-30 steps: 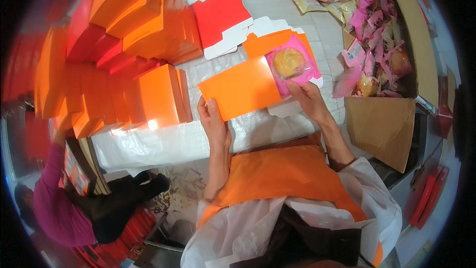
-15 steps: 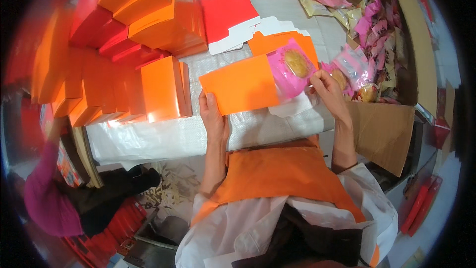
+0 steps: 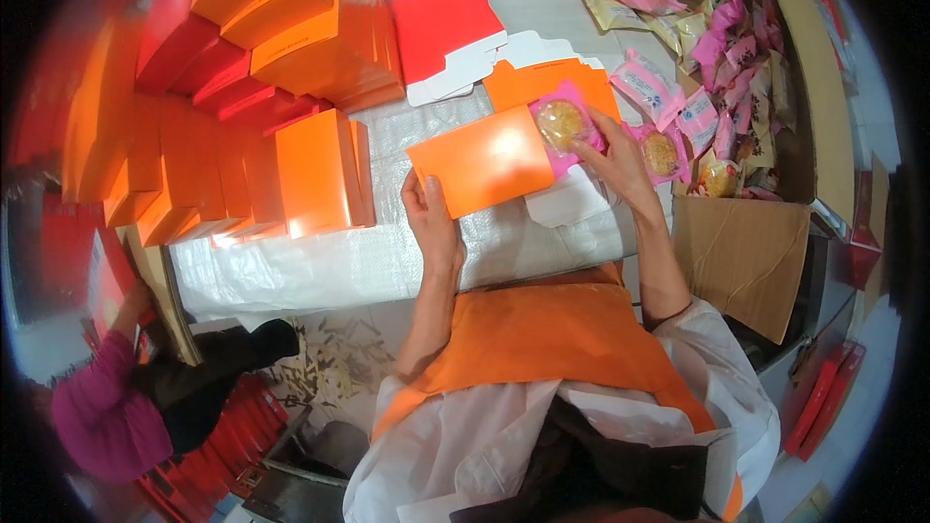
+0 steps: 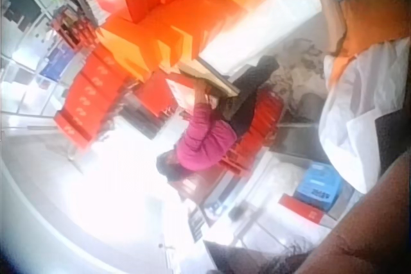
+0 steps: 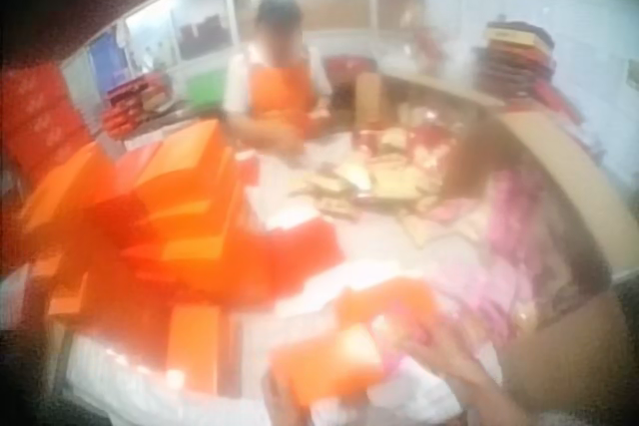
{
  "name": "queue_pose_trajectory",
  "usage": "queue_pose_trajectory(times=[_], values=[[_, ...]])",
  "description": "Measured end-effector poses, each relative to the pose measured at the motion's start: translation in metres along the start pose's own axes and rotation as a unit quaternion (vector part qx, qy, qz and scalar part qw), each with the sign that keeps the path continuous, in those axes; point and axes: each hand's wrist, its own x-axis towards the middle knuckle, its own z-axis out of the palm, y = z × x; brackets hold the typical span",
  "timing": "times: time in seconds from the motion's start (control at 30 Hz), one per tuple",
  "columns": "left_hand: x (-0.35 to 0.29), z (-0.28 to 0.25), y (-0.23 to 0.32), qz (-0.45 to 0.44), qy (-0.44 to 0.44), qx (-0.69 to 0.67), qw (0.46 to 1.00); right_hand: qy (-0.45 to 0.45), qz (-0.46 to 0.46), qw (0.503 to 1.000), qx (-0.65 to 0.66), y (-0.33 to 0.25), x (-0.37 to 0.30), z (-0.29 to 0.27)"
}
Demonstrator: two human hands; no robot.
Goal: The person folds orange cardboard sheets into small rectangular boxes. They pick up a flat sheet, fold the sides to form the box shape, and place the finished box onto a growing stack on the table. The process is repeated continuously with multiple sheets.
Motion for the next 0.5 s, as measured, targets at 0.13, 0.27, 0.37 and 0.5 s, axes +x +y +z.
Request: queue_pose_trajectory(times=[0.13,0.27,0.37,0.5], values=[[-0.004,0.007,-0.001,-0.016,0.003,0.014,1.0,-0.168,0.067,0.957,0.226,-0.018,-0.013,0.015],[-0.01,0.007,0.005,-0.02,0.026,-0.036,0.999,-0.002,0.047,0.969,0.244,-0.03,-0.017,0.004],[-0.024,0.017,0.005,0.0,0.002,0.006,1.0,0.018,-0.038,0.967,0.252,-0.044,-0.031,0.018],[-0.054,0.026,-0.003,-0.04,-0.103,0.072,0.991,0.071,-0.05,0.959,0.269,-0.048,-0.029,0.018]])
